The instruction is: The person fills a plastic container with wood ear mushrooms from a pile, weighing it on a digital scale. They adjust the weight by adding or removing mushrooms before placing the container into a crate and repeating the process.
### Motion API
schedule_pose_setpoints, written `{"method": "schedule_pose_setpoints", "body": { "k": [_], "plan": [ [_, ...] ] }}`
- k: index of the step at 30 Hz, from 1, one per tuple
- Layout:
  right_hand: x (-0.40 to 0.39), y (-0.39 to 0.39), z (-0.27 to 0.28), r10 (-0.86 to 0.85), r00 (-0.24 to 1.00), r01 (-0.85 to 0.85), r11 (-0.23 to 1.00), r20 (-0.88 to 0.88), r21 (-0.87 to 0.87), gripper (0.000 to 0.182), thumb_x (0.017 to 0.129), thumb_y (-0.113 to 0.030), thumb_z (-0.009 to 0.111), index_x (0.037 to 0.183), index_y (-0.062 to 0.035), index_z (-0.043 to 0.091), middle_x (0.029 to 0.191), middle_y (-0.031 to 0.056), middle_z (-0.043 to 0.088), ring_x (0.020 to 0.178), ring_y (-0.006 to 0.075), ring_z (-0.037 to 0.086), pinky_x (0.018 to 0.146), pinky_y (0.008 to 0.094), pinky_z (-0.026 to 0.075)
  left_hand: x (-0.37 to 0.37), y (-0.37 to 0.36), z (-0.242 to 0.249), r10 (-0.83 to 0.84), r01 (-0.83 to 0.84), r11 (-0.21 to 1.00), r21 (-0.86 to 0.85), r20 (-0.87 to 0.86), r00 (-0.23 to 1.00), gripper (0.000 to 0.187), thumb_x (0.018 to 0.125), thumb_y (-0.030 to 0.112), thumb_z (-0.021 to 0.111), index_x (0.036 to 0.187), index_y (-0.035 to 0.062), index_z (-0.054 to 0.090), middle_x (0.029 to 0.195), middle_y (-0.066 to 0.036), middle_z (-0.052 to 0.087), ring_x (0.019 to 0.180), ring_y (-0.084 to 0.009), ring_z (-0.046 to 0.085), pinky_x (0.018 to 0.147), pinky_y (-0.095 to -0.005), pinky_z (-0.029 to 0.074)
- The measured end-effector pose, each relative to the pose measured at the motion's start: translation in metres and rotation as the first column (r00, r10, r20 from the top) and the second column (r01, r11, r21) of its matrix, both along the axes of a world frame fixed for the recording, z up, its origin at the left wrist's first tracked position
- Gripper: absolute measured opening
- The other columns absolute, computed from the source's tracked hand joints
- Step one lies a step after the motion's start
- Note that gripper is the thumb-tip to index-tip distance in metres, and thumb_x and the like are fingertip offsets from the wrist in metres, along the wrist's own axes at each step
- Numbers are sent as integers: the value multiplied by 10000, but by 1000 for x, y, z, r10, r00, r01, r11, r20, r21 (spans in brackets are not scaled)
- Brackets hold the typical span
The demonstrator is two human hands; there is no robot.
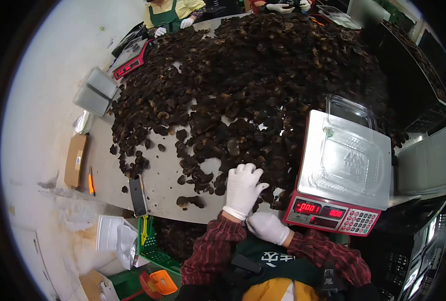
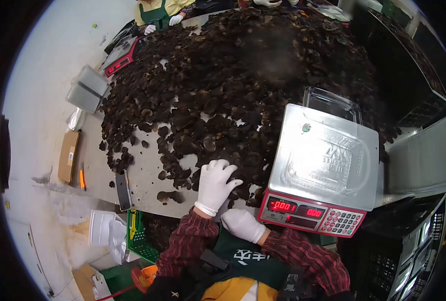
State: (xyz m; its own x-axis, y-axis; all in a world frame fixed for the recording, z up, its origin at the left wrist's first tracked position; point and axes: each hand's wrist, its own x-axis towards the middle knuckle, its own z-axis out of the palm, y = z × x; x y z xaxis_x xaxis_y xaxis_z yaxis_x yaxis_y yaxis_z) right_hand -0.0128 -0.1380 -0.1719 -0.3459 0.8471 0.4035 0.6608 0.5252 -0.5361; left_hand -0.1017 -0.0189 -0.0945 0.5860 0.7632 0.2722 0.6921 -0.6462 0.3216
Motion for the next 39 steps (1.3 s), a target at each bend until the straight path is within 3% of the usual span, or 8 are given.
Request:
{"method": "schedule_pose_setpoints", "body": {
  "k": [5,10,12,15,20,28,33,39],
  "plan": [
    [0,0,0,18,1000,-18,1000,8,20,116,812,-163,579,751,-86,516,648,92,488,583,268,558,514,381,456,-20,-8,-20,121,-124,984,-129,-29,992,195,682,180,755,832,95,664,954,-53,584,965,-257,524,802,-378,388],
    [1,1,4,17,1000,-17,1000,-4,14,120,809,-162,584,754,-85,510,651,90,482,582,266,553,514,379,456,-70,-23,3,281,-301,953,-27,443,851,125,720,38,697,831,55,643,943,-68,651,893,-264,598,799,-354,459],
    [2,2,4,25,1000,-25,1000,-15,4,122,808,-162,586,751,-85,510,651,90,484,586,266,555,516,380,457,-123,-31,12,476,-460,878,-130,316,820,137,721,30,684,846,43,631,894,-95,647,857,-280,608,785,-368,471],
    [1,2,5,37,999,-37,999,-33,-10,129,807,-160,589,741,-84,509,654,89,489,592,264,559,521,377,460,-201,-39,14,612,-601,791,114,-160,775,268,706,-13,631,968,44,635,956,-134,642,882,-316,599,789,-402,471],
    [0,1,2,18,1000,-18,1000,20,20,138,800,-155,597,722,-85,507,647,89,487,590,264,559,521,373,462,-159,-42,23,515,-515,856,-56,186,837,229,755,43,671,985,43,670,1012,-113,653,971,-287,587,886,-378,454],
    [-1,0,4,-2,999,1,999,42,45,137,798,-160,601,734,-85,506,641,85,479,580,253,553,511,369,455,-27,-16,-20,234,-237,964,-120,-44,971,357,724,266,743,1022,84,664,937,-70,591,958,-272,523,827,-378,389],
    [0,1,3,11,999,-12,1000,33,26,136,802,-157,598,735,-85,503,642,88,477,581,259,554,511,372,453,-74,-21,19,311,-299,950,-92,377,872,234,673,105,768,862,50,641,811,-91,576,821,-282,542,721,-370,434],
    [-1,2,4,14,1000,-14,999,-5,29,133,799,-140,593,728,-82,498,650,94,482,586,272,553,521,379,457,-203,-40,49,606,-594,796,119,-179,775,324,719,49,715,1040,34,669,970,-139,642,916,-318,596,867,-384,463]
  ]
}}
